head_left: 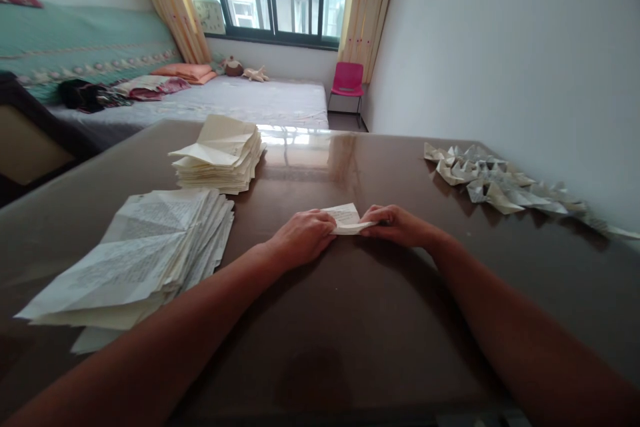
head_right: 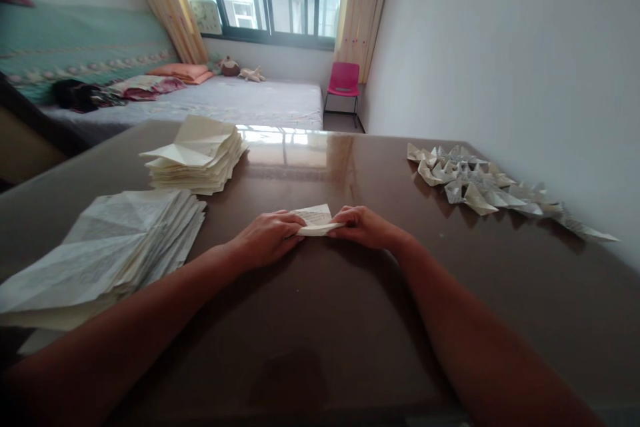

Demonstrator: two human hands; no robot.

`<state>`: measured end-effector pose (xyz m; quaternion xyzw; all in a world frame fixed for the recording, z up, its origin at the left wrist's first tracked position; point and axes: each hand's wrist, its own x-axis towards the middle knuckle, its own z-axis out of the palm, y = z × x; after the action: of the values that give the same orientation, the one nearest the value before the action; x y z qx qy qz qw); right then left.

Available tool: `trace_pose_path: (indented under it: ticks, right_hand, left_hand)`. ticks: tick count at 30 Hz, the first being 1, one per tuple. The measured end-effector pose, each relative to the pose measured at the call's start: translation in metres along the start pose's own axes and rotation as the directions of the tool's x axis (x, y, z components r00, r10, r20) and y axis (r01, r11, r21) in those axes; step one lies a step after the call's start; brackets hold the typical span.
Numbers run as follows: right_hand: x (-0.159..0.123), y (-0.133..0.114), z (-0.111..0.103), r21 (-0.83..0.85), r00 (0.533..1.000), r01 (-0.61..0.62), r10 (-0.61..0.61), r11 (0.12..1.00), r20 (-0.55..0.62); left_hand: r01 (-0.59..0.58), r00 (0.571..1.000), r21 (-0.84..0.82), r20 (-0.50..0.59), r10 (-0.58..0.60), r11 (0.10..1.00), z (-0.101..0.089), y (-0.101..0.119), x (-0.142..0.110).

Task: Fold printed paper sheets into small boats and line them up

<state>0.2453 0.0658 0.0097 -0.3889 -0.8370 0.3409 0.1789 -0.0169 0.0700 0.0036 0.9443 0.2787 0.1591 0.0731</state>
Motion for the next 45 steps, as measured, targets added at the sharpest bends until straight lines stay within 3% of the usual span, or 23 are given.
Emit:
trace_pose_path:
  ticks: [5,8,12,16,21,24,35,45]
  right_hand:
    - [-0.001,-0.004,-0.003,0.147,0.991,-0.063,0.045,0.987,0.125]
    - [-0.002,-0.009,-0.004,0.231,0.979,-0.141,0.102,0.963,0.175]
    - [-0.002,-0.01,0.001,0.315,0.97,-0.239,0.213,0.918,0.117]
    - [0.001,-0.008,0.007,0.186,0.959,-0.277,0.283,0.943,-0.005]
    - [0.007,-0.014,0.016,-0.09,0.931,-0.312,0.286,0.946,-0.227]
    - [0.009,-0.018,0.021,-0.223,0.914,-0.344,0.272,0.912,-0.301]
    - [0.012,-0.012,0.027,-0.321,0.898,-0.395,0.288,0.861,-0.332]
    - [0.014,-0.011,0.03,-0.333,0.884,-0.414,0.286,0.847,-0.37]
  left_hand:
    - [0.033,0.997,-0.08,0.075,-0.027,0.996,0.0,0.013,0.001]
    - [0.103,0.994,-0.099,0.056,-0.098,0.99,0.004,0.022,-0.008]
    - [0.204,0.975,-0.228,-0.04,-0.218,0.952,0.013,0.025,-0.022]
    - [0.269,0.94,-0.339,-0.113,-0.323,0.901,0.015,0.023,-0.024]
    - [0.211,0.965,-0.209,-0.111,-0.237,0.955,0.01,0.022,-0.026]
    - [0.178,0.977,-0.117,-0.094,-0.19,0.977,0.009,0.022,-0.028]
    - [0.179,0.984,0.135,-0.016,-0.179,0.974,0.007,0.03,-0.029]
    - [0.169,0.985,0.216,-0.009,-0.171,0.962,0.005,0.034,-0.027]
